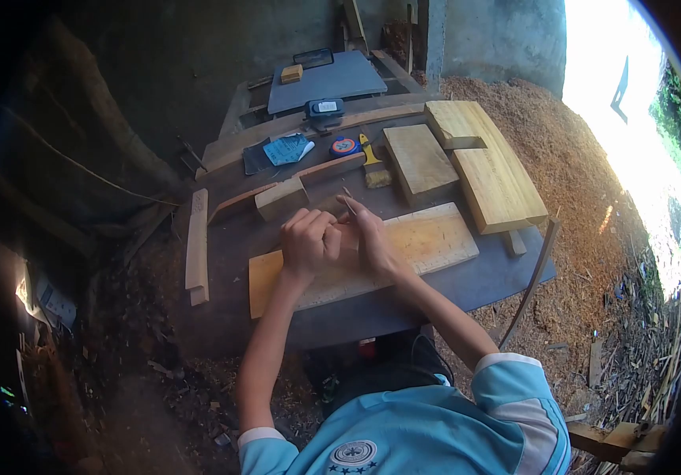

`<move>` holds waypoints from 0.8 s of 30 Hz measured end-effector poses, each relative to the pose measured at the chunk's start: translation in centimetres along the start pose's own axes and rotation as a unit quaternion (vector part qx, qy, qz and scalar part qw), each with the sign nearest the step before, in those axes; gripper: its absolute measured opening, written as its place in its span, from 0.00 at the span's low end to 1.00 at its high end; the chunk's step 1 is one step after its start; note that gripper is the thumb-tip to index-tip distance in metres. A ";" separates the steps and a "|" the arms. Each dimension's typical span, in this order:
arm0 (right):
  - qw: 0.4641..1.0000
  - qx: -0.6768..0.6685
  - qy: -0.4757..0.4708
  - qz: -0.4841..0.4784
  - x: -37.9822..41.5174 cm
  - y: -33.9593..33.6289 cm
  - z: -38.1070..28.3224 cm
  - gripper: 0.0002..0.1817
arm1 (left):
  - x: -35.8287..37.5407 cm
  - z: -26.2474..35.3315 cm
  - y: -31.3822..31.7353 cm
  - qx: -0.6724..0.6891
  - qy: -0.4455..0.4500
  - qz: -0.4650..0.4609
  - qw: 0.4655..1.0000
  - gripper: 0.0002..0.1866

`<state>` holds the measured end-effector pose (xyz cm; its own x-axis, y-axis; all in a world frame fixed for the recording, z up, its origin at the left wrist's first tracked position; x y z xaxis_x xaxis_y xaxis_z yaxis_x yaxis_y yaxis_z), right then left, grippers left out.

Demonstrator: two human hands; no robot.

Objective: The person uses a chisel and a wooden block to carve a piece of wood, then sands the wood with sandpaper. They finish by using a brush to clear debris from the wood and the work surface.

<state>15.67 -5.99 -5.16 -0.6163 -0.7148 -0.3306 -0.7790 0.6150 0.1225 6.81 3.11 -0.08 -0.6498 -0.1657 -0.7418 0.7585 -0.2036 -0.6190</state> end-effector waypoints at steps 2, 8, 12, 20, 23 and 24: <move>0.996 0.014 -0.081 -0.020 0.1 0.1 -2.2 0.35 | -1.2 -0.5 0.1 0.003 0.014 0.014 1.000 0.04; 1.000 -0.024 0.012 -0.007 -0.4 -1.5 1.9 0.35 | -1.1 -0.2 0.0 0.025 -0.009 0.016 1.000 0.06; 0.977 -0.188 0.102 0.024 -0.3 -1.9 2.3 0.36 | 0.5 -1.4 -0.6 0.158 -0.153 0.112 0.969 0.08; 0.971 -0.232 0.059 -0.004 -3.5 -2.2 0.4 0.35 | 4.5 -2.3 2.0 0.316 -0.333 0.151 0.876 0.26; 0.979 -0.188 0.069 -0.027 -3.4 -1.6 0.6 0.33 | 3.2 -1.3 0.4 0.296 -0.206 0.114 0.926 0.17; 0.983 -0.163 0.069 -0.039 -3.4 -1.4 0.6 0.33 | 2.9 -0.9 0.0 0.278 -0.184 0.079 0.940 0.14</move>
<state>18.94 -4.27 -4.76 -0.5458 -0.8076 -0.2233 -0.8061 0.4335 0.4027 4.99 3.46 -2.42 -0.5822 -0.5376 -0.6099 0.7707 -0.6038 -0.2035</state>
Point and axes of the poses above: each hand's wrist, its own x-axis away from the middle knuckle, its own y-axis out of the palm, z = x × y, the point moved 4 cm from there along -x, towards the middle knuckle, and after that the axes turned 2 degrees about -y, right-handed, at the moved point
